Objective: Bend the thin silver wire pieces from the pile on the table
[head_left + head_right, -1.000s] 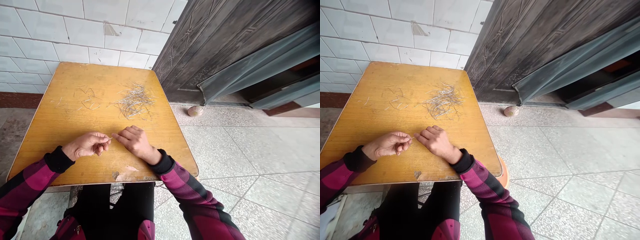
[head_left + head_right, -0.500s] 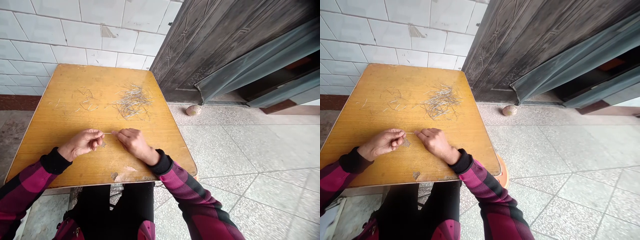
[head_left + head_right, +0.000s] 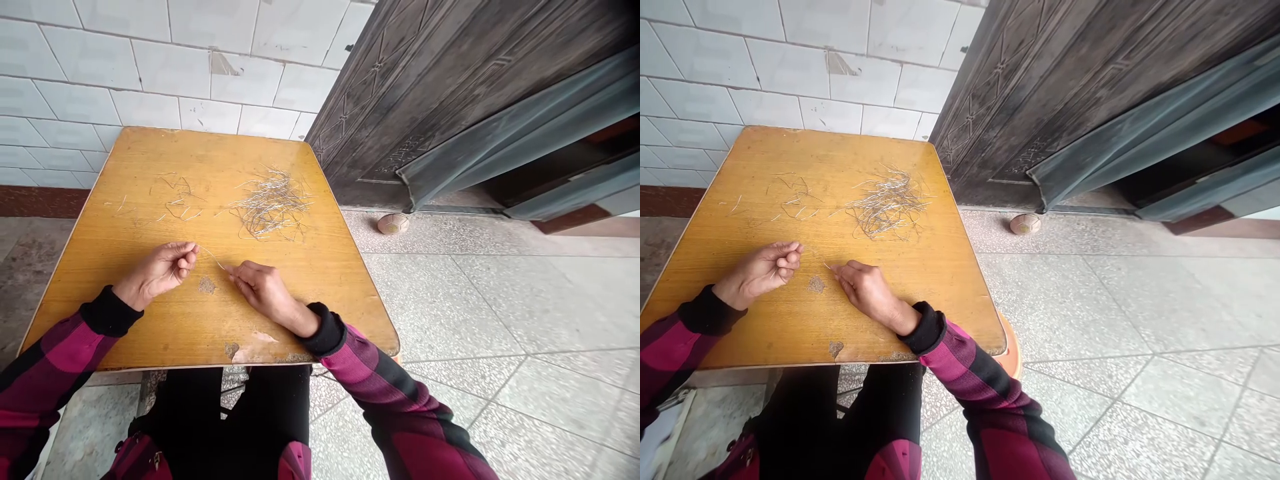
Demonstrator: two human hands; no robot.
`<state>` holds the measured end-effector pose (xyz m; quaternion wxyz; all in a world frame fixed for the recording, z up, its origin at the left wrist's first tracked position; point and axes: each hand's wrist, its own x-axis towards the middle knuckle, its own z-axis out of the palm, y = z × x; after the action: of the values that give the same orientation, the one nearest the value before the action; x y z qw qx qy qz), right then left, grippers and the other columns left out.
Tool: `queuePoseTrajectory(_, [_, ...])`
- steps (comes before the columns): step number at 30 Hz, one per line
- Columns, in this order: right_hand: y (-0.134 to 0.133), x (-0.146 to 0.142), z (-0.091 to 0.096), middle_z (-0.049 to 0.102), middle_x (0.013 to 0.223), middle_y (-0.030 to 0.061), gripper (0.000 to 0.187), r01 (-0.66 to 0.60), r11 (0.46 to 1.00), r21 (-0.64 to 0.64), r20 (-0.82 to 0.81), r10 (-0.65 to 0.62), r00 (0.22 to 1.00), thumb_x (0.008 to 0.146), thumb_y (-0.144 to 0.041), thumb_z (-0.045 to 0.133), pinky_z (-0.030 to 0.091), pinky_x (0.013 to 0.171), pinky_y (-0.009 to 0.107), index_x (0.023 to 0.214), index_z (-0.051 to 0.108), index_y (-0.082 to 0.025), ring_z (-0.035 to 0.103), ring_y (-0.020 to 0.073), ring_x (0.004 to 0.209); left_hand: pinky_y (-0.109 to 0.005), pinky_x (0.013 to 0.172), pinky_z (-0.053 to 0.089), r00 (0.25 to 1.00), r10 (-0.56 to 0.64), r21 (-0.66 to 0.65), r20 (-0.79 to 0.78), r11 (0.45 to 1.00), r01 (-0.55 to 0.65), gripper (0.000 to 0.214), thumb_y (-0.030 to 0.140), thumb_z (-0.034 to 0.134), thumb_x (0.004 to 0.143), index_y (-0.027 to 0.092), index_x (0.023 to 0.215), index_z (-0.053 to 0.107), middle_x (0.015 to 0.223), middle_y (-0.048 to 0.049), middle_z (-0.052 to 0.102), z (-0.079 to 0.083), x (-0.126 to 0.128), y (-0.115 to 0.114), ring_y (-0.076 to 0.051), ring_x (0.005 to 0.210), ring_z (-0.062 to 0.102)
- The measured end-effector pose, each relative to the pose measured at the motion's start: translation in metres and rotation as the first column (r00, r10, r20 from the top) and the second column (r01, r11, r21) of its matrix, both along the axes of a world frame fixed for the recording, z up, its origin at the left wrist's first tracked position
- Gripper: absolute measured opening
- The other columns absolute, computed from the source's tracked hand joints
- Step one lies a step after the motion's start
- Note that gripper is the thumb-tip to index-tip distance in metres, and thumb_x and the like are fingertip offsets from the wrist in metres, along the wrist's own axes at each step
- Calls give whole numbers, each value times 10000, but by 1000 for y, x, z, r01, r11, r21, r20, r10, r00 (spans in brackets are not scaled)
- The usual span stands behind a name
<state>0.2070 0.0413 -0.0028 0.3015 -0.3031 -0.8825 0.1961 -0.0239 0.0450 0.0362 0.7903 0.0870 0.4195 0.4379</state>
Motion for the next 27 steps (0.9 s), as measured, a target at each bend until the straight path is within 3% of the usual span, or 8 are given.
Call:
queuePoseTrajectory(8, [-12, -5, -1, 649, 809, 69, 275, -40, 998, -45, 52, 42, 998, 959, -205, 443, 494, 637, 253, 1155, 613, -113, 601, 145, 677, -90, 334, 424, 993, 62, -14, 101, 998, -61, 428, 87, 274, 988, 65, 711, 599, 500, -20, 569, 2, -12, 8, -42, 347, 521])
queuePoseTrajectory(16, [-22, -7, 1, 690, 889, 82, 269, -121, 990, -74, 61, 126, 990, 953, -194, 458, 529, 681, 269, 1161, 615, -128, 633, 149, 747, -80, 343, 425, 996, 18, -31, 87, 999, -15, 436, 99, 263, 996, 62, 692, 574, 491, -18, 562, 4, -11, 12, -37, 335, 520])
queuePoseTrajectory(27, [-30, -11, 0, 694, 966, 101, 283, -295, 955, -39, 165, 298, 940, 957, -178, 462, 523, 648, 260, 1174, 630, -108, 651, 136, 732, -86, 374, 442, 971, -238, 9, 3, 971, 238, 279, 40, 431, 938, 83, 697, 565, 571, -8, 583, -11, 0, 18, -27, 390, 533])
